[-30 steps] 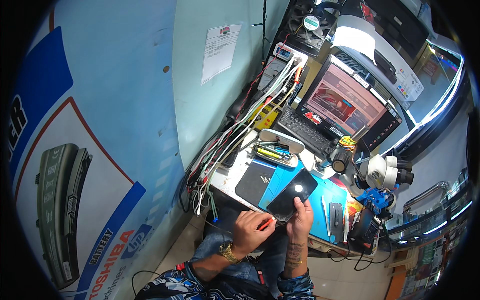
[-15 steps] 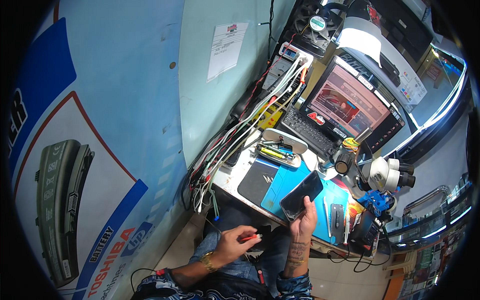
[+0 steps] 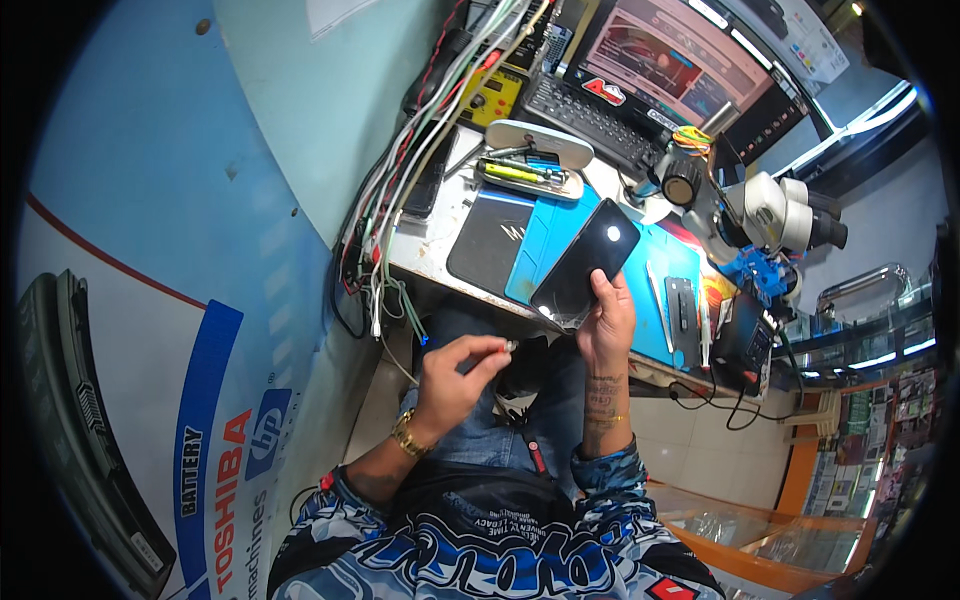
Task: The person works on a disassembled smartphone at a cluttered electronics repair bench. They use a yellow-handled screwdriver to manipulate internal components, then connect a power adapter to a multimeter and place the phone on the bench.
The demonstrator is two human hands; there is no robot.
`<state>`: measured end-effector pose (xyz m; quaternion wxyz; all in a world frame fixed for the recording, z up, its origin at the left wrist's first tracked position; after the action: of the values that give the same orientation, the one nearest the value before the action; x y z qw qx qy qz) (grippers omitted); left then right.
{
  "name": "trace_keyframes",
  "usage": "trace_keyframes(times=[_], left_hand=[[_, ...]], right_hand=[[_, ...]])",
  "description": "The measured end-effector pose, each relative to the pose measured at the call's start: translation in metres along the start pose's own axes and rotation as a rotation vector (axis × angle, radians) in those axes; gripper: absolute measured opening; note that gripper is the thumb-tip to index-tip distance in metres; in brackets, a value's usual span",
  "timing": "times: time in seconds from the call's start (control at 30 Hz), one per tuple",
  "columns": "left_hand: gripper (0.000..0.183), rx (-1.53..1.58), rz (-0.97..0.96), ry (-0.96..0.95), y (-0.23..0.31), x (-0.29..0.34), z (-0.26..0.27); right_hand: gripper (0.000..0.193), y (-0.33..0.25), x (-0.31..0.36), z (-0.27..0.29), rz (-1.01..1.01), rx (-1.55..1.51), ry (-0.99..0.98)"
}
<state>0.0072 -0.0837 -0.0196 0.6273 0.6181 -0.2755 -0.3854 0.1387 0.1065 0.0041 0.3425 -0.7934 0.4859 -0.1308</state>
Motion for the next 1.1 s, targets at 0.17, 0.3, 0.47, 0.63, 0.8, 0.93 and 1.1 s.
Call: trace_keyframes(times=[0.17,0.3,0.47,0.63,0.8,0.93,1.1], left_hand=[[0.021,0.402,0.234,-0.226,-0.008,-0.02,-0.034],[0.02,0.267,0.192,-0.202,-0.007,-0.025,-0.04],[0.018,0.221,0.187,-0.12,0.001,-0.028,-0.038],[0.018,0.222,0.16,-0.108,-0.001,-0.03,-0.04],[0.018,0.185,0.15,-0.093,-0.004,-0.032,-0.041],[0.019,0.065,0.135,-0.101,0.001,-0.033,-0.037],[0.018,-0.018,0.156,-0.133,0.006,-0.036,-0.032]], right_hand=[[0.035,0.001,-0.002,0.013,-0.005,-0.061,0.074],[0.036,0.001,-0.003,0.011,0.004,-0.059,0.076],[0.039,0.002,-0.002,0.009,0.032,-0.011,0.076],[0.04,0.001,0.0,0.003,0.025,-0.013,0.049],[0.041,0.001,0.0,0.001,0.048,0.002,0.044],[0.04,0.001,0.001,0.001,0.066,0.04,0.033],[0.03,0.001,0.001,-0.005,0.078,0.064,0.04]])
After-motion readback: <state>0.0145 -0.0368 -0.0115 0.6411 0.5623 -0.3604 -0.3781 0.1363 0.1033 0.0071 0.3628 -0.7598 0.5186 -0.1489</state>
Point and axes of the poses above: each hand's wrist, its own x-axis away from the middle knuckle, its own z-axis out of the back of the hand, y = z × x, the point moved 6 cm from there along -x, towards the middle knuckle, and after that the axes turned 11 degrees about -x, right-handed, at the moved point
